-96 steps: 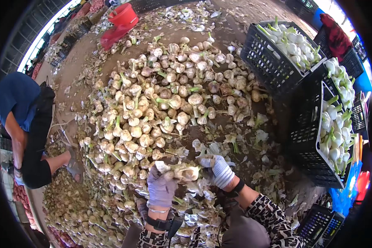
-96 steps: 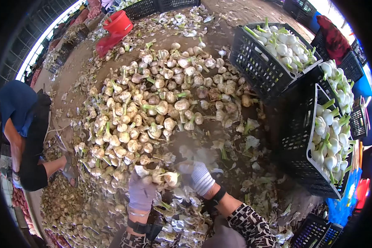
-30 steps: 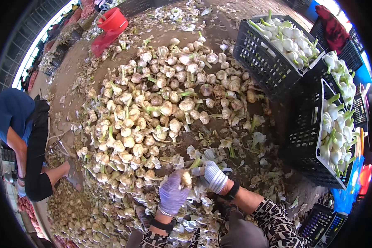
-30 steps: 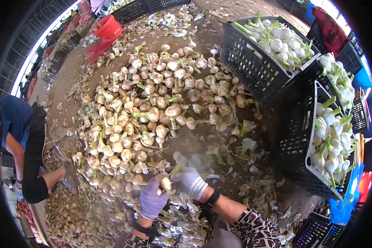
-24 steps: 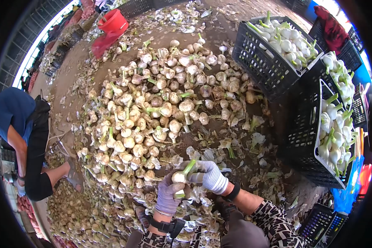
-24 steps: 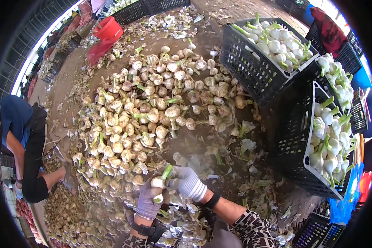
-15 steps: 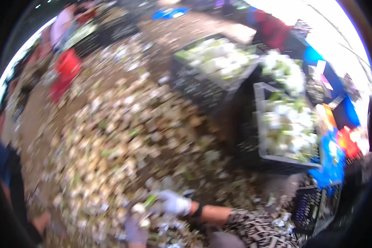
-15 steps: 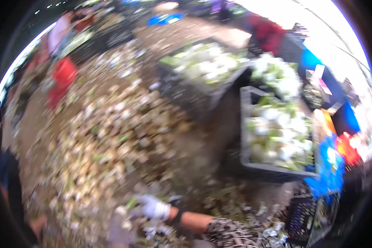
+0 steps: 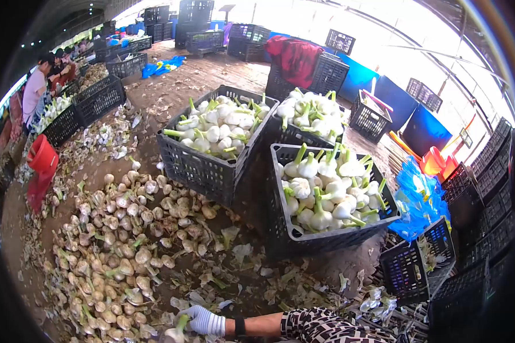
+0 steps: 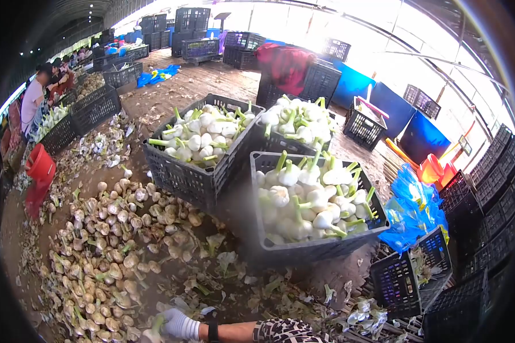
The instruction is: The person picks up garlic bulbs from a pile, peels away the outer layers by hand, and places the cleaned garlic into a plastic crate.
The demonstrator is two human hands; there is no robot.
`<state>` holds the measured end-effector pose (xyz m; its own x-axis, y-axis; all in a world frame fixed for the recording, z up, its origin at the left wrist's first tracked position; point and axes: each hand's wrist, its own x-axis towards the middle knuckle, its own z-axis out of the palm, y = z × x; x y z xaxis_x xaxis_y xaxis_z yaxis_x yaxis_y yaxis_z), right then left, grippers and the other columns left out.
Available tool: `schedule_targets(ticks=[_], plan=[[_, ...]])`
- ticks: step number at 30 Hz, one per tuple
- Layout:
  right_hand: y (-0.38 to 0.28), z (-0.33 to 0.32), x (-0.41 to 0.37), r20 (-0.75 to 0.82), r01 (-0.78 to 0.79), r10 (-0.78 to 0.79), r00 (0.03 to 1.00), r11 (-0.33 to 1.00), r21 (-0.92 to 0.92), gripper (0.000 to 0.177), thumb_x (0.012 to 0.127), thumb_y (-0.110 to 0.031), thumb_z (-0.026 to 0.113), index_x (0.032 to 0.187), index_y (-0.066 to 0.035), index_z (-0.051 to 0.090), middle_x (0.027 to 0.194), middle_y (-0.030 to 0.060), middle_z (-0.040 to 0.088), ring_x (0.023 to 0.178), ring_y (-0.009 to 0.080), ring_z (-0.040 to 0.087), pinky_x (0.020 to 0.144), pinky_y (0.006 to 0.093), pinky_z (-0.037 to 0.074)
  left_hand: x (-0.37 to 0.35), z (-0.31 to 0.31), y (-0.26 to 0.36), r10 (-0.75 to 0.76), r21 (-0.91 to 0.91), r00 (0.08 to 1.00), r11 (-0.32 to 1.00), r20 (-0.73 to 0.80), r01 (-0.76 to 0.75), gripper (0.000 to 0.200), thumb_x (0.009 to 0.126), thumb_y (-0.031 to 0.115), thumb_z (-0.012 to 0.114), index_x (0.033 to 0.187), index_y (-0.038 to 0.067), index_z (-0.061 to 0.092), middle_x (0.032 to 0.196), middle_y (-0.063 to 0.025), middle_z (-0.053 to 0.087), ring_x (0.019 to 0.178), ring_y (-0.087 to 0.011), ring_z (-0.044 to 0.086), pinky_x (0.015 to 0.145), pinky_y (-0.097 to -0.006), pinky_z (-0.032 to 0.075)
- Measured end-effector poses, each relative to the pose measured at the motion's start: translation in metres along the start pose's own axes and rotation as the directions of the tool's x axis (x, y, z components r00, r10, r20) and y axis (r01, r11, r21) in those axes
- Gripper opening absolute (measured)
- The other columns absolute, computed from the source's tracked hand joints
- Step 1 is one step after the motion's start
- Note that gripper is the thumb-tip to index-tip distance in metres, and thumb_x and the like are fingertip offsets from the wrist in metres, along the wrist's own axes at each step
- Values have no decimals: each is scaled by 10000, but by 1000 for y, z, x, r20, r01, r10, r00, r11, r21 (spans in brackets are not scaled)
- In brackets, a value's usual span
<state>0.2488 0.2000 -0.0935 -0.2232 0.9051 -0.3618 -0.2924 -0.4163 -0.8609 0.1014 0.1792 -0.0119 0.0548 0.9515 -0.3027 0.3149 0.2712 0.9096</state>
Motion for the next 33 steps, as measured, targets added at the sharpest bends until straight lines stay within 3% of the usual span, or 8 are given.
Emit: schedule_targets(ticks=[4, 7, 9, 10, 12, 15, 23, 33], plan=[[8, -18, 6, 101, 489, -507, 856, 730, -477, 334, 687, -84, 602, 1019, -58, 629, 819, 156, 634, 710, 246, 606, 644, 357, 490, 6, -1, -20, -256, -531, 963, 805, 88, 263, 450, 865, 455, 435, 980, 34, 543, 793, -95, 576, 656, -234, 569, 515, -344, 438], [-22, -31, 5, 184, 217, -138, 973, 281, -935, 247, 712, -178, 641, 954, -133, 666, 888, 162, 608, 771, 341, 594, 671, 418, 495, 14, -2, -28, -472, -799, 813, 311, 339, 514, 537, 896, 549, 363, 912, 49, 559, 687, -84, 585, 546, -233, 584, 398, -343, 436], [-12, -37, 4, 160, 338, -395, 905, 437, -834, 248, 723, -246, 682, 893, -67, 668, 836, 151, 622, 737, 293, 610, 659, 381, 500, 11, 4, -19, -384, -766, 883, 470, 270, 438, 593, 872, 609, 371, 962, 60, 576, 776, -76, 632, 565, -182, 594, 476, -311, 482], [-43, -30, -3, 1, -61, 84, 996, 743, -667, 279, 742, -235, 705, 933, -36, 659, 799, 117, 647, 717, 169, 613, 652, 311, 495, 14, 6, -18, -283, -781, 916, 486, 284, 392, 546, 874, 559, 436, 981, 41, 573, 787, -86, 637, 582, -174, 609, 491, -296, 503], [-11, -39, 1, 22, 173, -188, 982, 843, -509, 263, 761, -150, 703, 989, -28, 653, 805, 62, 667, 733, 81, 583, 649, 249, 481, 17, 6, -25, -287, -790, 913, 466, 291, 398, 505, 869, 512, 489, 992, 29, 571, 784, -91, 635, 577, -166, 609, 491, -282, 509], [-45, -22, -6, 31, 64, -59, 998, 974, -219, 274, 760, -71, 693, 1023, -12, 644, 806, 23, 663, 764, 78, 590, 659, 236, 482, 19, 9, -22, -402, -732, 887, 531, 226, 427, 427, 845, 462, 553, 974, 55, 558, 723, -93, 616, 533, -179, 594, 448, -300, 498], [-49, -6, -9, 30, -115, 125, 992, 966, -231, 264, 783, -86, 654, 1025, 18, 641, 840, 60, 668, 732, 65, 567, 664, 235, 480, 11, 13, -19, -192, -585, 981, 798, -19, 145, 559, 743, 232, 730, 1188, -8, 492, 1039, -43, 556, 912, -117, 537, 775, -253, 468], [-48, -4, -13, 4, -174, 175, 985, 982, -75, 274, 785, -66, 610, 1033, 49, 617, 796, 49, 648, 710, 60, 544, 637, 229, 457, 11, 12, -20, -150, -615, 987, 784, -60, 81, 520, 697, 154, 760, 1125, 20, 497, 996, -38, 574, 906, -121, 549, 816, -269, 465]])
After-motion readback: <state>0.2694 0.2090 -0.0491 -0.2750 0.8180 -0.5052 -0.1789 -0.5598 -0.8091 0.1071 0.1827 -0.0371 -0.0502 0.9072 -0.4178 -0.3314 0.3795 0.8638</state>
